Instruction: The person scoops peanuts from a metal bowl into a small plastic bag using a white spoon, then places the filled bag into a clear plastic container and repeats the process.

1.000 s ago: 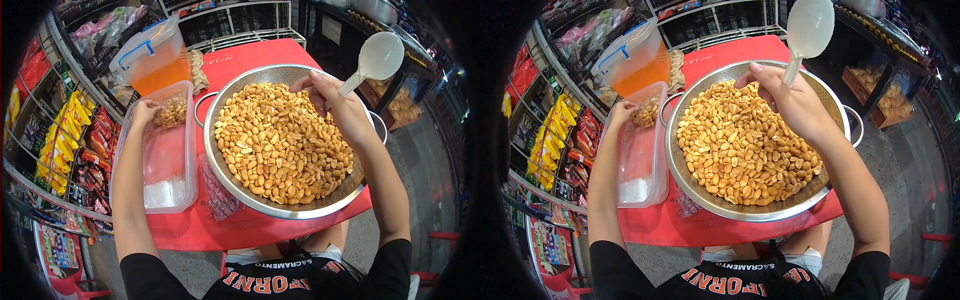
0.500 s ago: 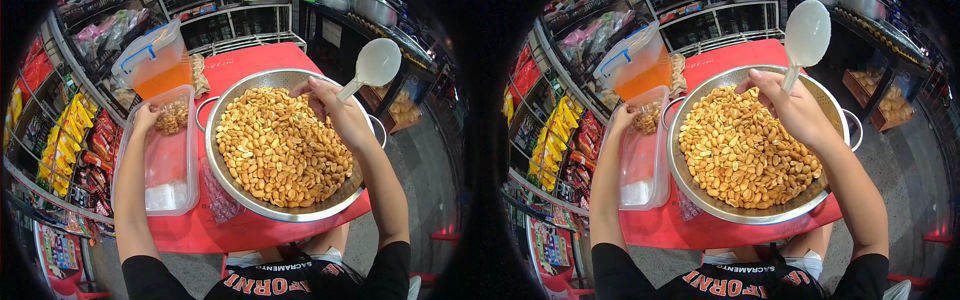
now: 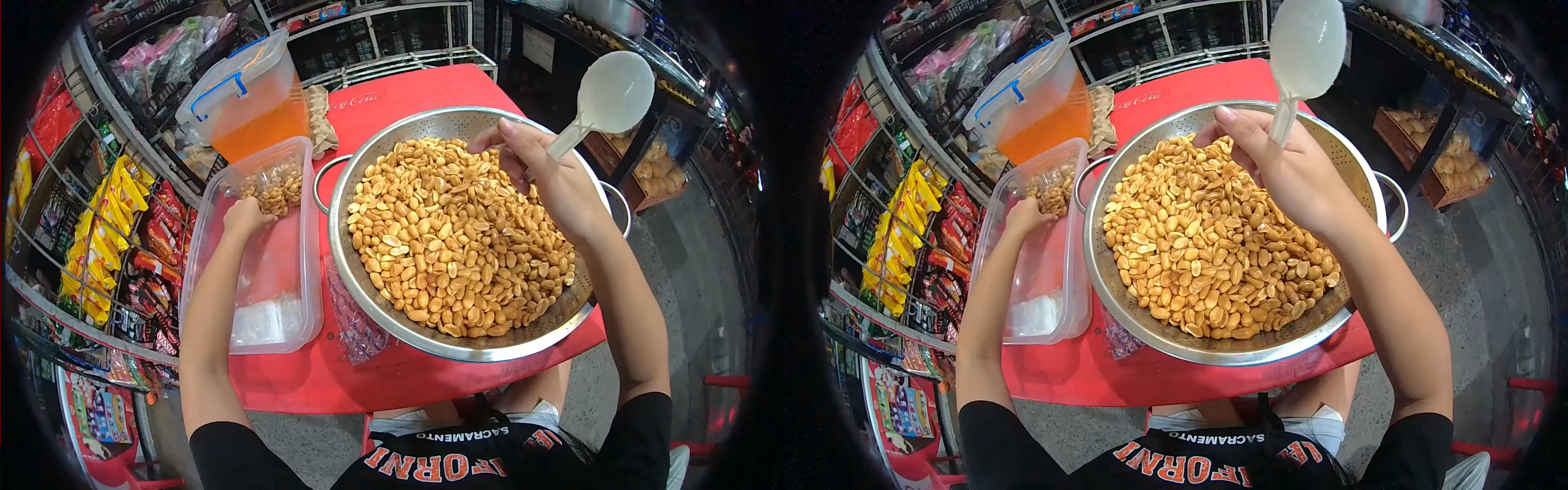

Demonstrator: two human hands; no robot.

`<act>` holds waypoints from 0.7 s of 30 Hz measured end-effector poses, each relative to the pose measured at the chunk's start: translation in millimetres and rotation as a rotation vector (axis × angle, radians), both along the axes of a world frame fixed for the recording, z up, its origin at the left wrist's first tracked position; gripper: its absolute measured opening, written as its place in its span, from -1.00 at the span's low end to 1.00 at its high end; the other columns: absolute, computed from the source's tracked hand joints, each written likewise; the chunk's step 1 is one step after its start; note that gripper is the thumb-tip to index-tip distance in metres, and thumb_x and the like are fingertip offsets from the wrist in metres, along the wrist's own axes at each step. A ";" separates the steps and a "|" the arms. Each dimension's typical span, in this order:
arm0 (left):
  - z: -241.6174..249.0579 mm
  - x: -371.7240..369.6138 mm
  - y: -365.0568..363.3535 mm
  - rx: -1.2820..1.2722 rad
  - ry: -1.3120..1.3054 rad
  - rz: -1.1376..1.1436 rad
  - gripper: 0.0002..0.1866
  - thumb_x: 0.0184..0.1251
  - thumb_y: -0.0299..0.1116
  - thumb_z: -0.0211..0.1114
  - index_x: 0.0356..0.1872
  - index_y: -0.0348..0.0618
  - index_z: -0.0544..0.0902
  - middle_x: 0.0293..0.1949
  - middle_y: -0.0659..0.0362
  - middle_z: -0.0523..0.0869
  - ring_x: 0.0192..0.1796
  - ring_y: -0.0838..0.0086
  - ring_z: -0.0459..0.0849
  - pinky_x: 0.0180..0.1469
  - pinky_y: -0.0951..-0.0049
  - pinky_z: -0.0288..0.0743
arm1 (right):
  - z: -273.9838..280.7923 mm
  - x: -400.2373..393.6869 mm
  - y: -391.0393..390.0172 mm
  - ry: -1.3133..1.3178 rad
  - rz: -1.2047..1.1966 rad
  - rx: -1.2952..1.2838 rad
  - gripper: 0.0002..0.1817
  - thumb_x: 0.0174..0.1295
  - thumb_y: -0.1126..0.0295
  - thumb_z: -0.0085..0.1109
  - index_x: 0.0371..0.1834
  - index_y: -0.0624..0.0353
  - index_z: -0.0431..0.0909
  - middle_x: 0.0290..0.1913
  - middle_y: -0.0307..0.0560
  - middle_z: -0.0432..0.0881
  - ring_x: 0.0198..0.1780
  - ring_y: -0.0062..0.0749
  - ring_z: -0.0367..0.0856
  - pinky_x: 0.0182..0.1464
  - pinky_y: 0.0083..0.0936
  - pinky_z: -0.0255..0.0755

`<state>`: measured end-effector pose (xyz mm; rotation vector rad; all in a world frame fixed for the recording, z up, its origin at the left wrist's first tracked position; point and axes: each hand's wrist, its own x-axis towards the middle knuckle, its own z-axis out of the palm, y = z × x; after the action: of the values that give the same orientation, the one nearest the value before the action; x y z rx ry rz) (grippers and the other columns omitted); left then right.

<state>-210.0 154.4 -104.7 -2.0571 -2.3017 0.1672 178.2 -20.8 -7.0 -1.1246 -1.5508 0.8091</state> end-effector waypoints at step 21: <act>13.5 1.0 -3.4 -0.126 -0.074 0.020 -0.60 -0.21 0.04 0.39 -0.60 -0.13 0.64 -0.62 0.23 0.65 -0.54 0.51 0.64 -0.44 0.48 0.47 | 1.0 0.6 -0.7 0.009 0.016 -0.027 -0.52 0.24 -0.01 -0.15 -0.38 0.19 0.59 -0.66 -0.39 0.22 -0.56 -0.74 0.15 -0.51 -0.74 0.06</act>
<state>-209.0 150.9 -91.3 -2.1338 -2.4145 0.2466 178.7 -21.4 -6.0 -1.1276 -1.5471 0.8470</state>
